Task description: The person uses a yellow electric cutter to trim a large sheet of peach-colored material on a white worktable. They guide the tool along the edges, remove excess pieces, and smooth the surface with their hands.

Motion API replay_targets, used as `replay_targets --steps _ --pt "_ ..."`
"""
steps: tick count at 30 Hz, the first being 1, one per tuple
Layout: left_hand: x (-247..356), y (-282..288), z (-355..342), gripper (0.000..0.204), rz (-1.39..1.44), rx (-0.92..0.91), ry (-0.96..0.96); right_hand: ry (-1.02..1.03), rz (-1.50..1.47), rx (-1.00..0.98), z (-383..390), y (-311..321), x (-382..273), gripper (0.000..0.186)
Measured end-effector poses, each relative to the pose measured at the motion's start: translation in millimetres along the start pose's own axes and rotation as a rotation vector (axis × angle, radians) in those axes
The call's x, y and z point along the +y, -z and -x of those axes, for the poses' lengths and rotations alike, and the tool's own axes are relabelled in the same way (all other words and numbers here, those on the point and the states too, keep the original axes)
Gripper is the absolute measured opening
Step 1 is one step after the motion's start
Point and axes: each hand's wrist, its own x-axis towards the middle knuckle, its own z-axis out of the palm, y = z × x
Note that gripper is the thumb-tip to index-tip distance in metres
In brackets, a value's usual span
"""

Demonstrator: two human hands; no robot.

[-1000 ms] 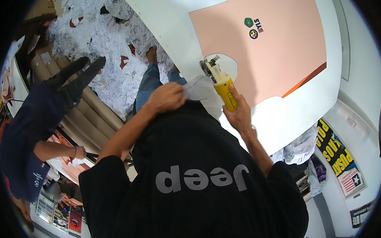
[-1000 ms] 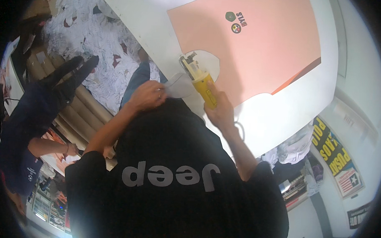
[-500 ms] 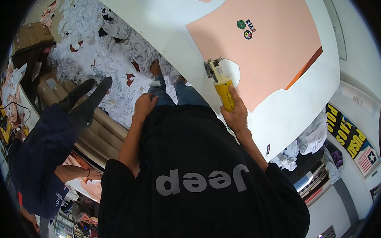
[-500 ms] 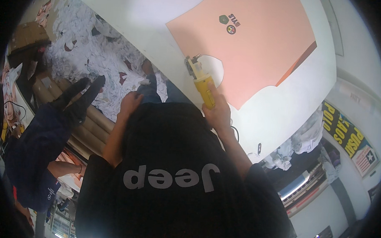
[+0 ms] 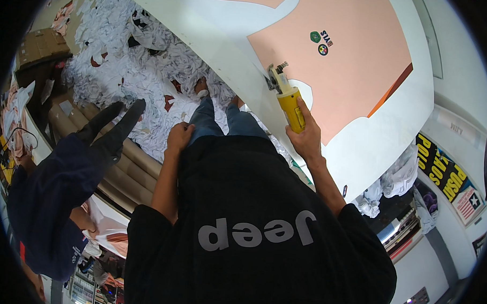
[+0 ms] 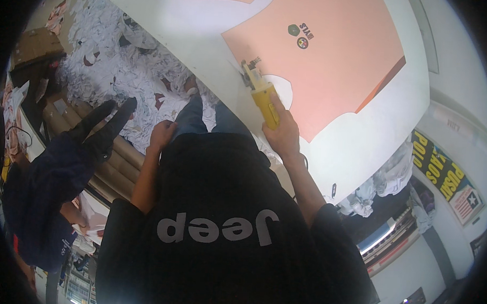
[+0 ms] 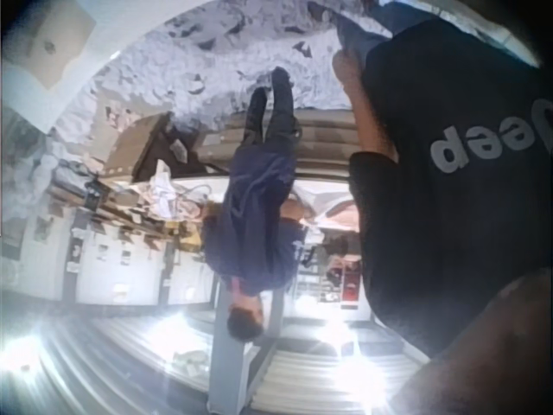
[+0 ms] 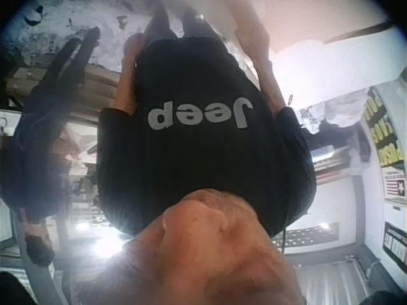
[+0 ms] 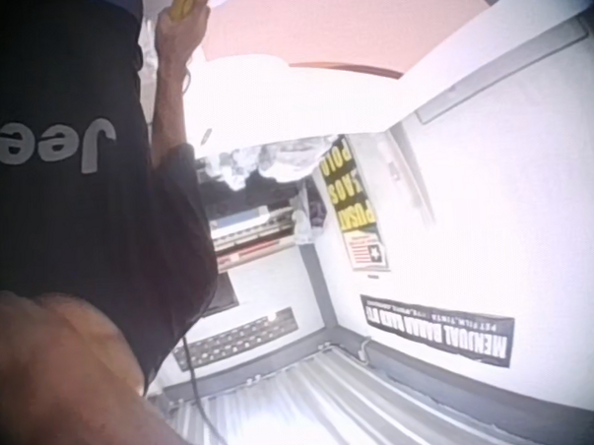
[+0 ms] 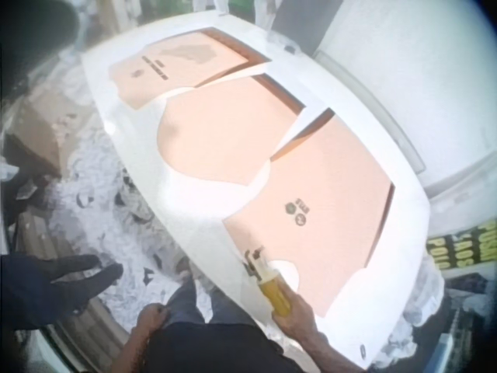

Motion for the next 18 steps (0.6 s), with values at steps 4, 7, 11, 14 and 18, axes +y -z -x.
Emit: replay_targets --steps 4,7,11,14,18 --pt "-12 1 -7 0.053 0.053 0.018 -0.006 -0.065 0.031 -0.097 -13 0 -9 0.094" --pt "-16 3 -11 0.053 0.080 0.024 -0.009 -0.080 0.044 -0.100 -22 1 -19 0.095" --pt "-14 10 -18 0.054 0.096 0.009 0.005 -0.090 0.062 -0.099 -37 -2 -32 0.095" --pt "-15 14 -18 0.055 0.088 -0.002 0.026 -0.071 0.046 -0.093 -44 -4 -39 0.096" --pt "-23 17 -11 0.057 0.090 -0.023 0.066 -0.034 0.041 -0.081 -41 -10 -53 0.097"
